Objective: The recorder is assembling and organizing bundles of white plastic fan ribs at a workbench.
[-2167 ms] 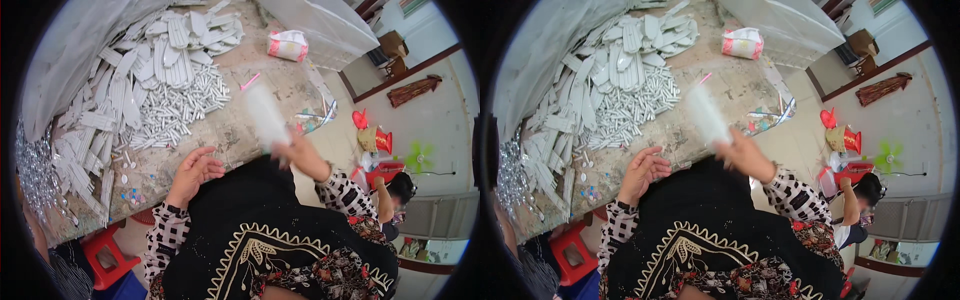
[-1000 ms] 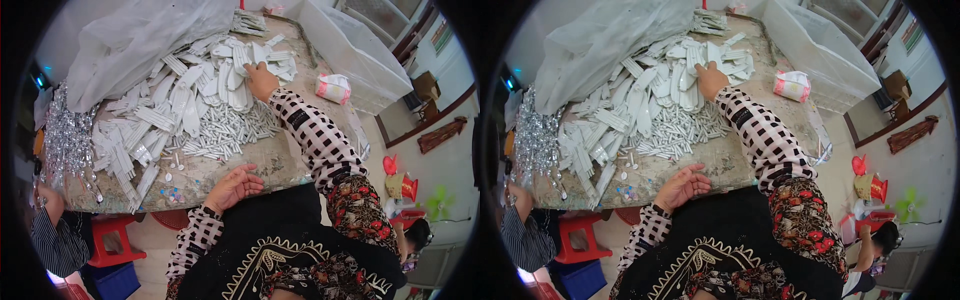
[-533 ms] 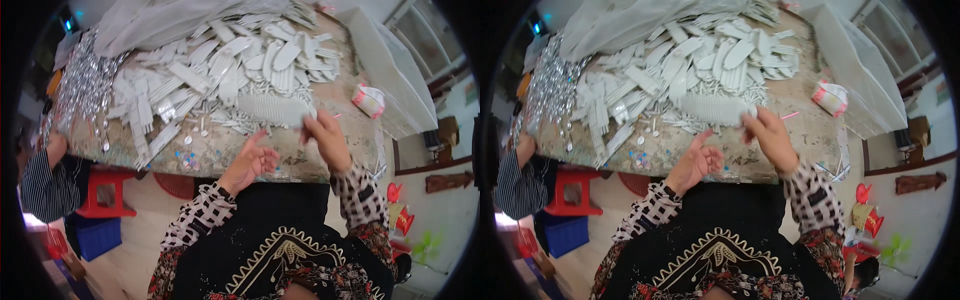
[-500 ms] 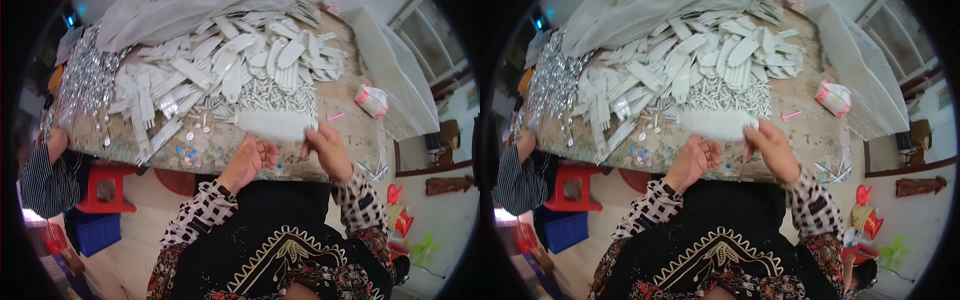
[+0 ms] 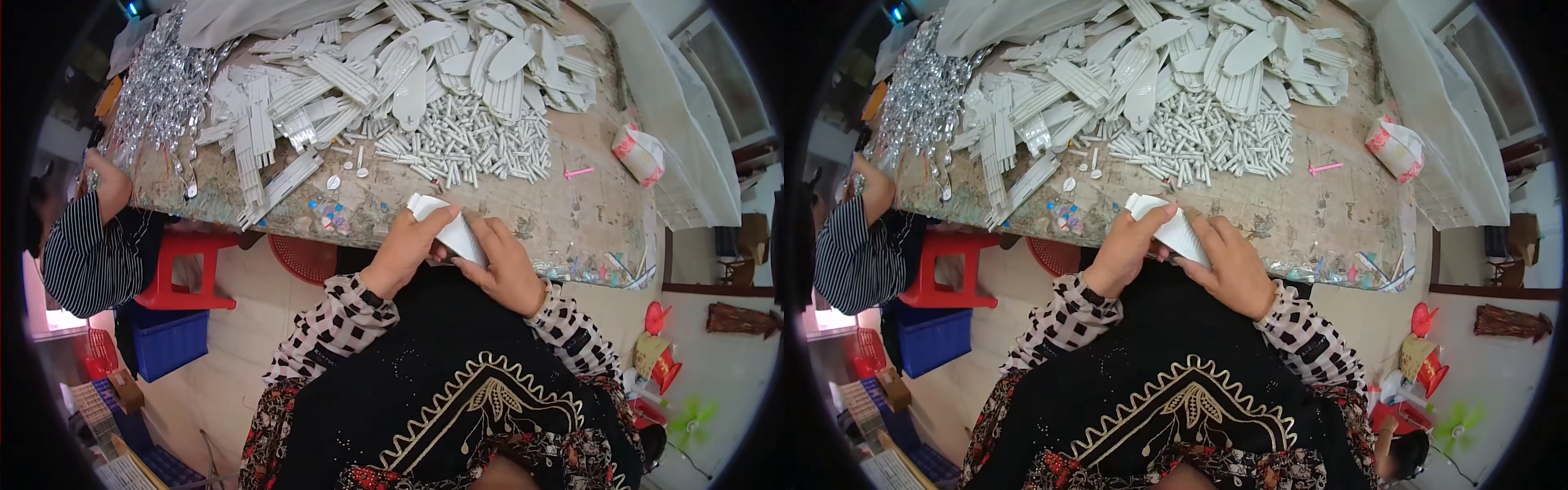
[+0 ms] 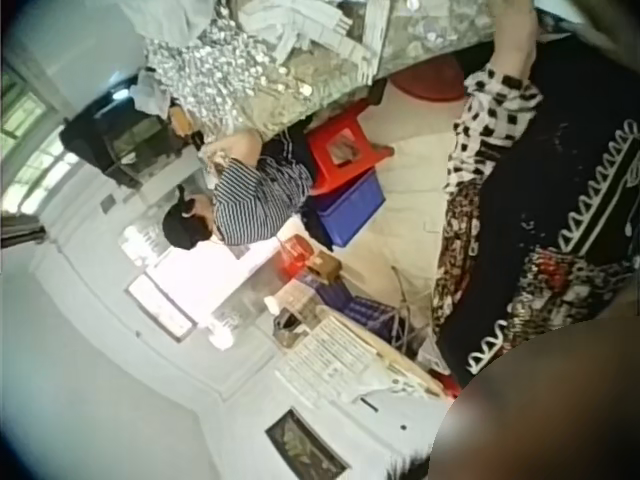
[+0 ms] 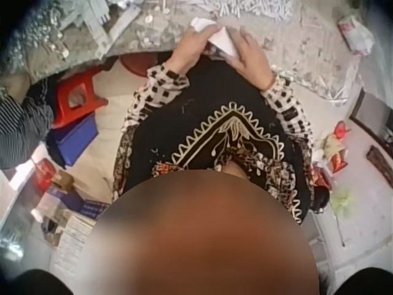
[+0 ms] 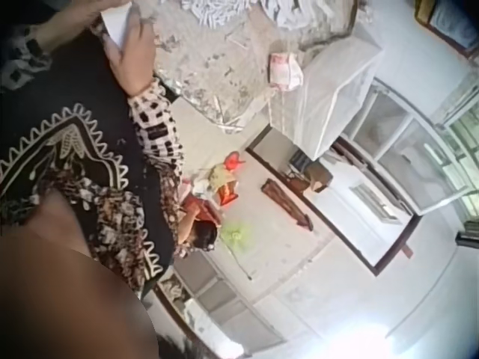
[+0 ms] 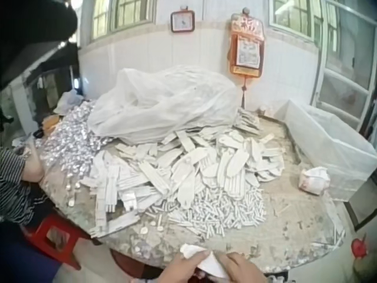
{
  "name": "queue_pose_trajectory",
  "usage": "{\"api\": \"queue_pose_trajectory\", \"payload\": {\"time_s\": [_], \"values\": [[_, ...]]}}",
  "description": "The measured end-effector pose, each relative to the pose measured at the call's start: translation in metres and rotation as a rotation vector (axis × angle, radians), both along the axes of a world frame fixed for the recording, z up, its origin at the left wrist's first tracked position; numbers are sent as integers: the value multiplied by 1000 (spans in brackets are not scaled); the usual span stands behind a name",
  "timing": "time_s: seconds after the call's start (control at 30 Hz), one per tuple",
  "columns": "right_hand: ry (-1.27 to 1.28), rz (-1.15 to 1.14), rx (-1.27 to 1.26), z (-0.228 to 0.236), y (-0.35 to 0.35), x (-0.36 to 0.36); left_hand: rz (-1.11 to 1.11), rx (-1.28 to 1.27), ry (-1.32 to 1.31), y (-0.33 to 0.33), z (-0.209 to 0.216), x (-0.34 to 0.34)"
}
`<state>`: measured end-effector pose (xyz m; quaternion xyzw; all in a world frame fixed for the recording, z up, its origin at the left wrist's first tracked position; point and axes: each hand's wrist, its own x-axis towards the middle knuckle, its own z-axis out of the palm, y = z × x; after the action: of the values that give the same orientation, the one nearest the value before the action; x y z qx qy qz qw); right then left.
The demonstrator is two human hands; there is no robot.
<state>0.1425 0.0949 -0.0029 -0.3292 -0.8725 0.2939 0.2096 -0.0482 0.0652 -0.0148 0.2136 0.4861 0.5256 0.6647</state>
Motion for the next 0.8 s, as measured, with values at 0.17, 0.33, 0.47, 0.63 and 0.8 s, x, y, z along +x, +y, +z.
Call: {"api": "queue_pose_trajectory", "payload": {"time_s": [0.17, 0.33, 0.47, 0.63, 0.8], "values": [[27, -180, -158, -13, 4, 13, -13, 296, 567, -15, -9, -55], [228, -309, -322, -50, 10, 32, 310, 466, 1925, -8, -33, -148], [259, -312, -397, -47, 18, 32, 142, 125, 2031, -5, -36, -167], [324, -320, -475, -54, 31, 40, -15, 273, 1901, 12, -25, -151], [435, -316, -602, -66, 38, 48, 29, 333, 1463, 13, -19, -132]]}}
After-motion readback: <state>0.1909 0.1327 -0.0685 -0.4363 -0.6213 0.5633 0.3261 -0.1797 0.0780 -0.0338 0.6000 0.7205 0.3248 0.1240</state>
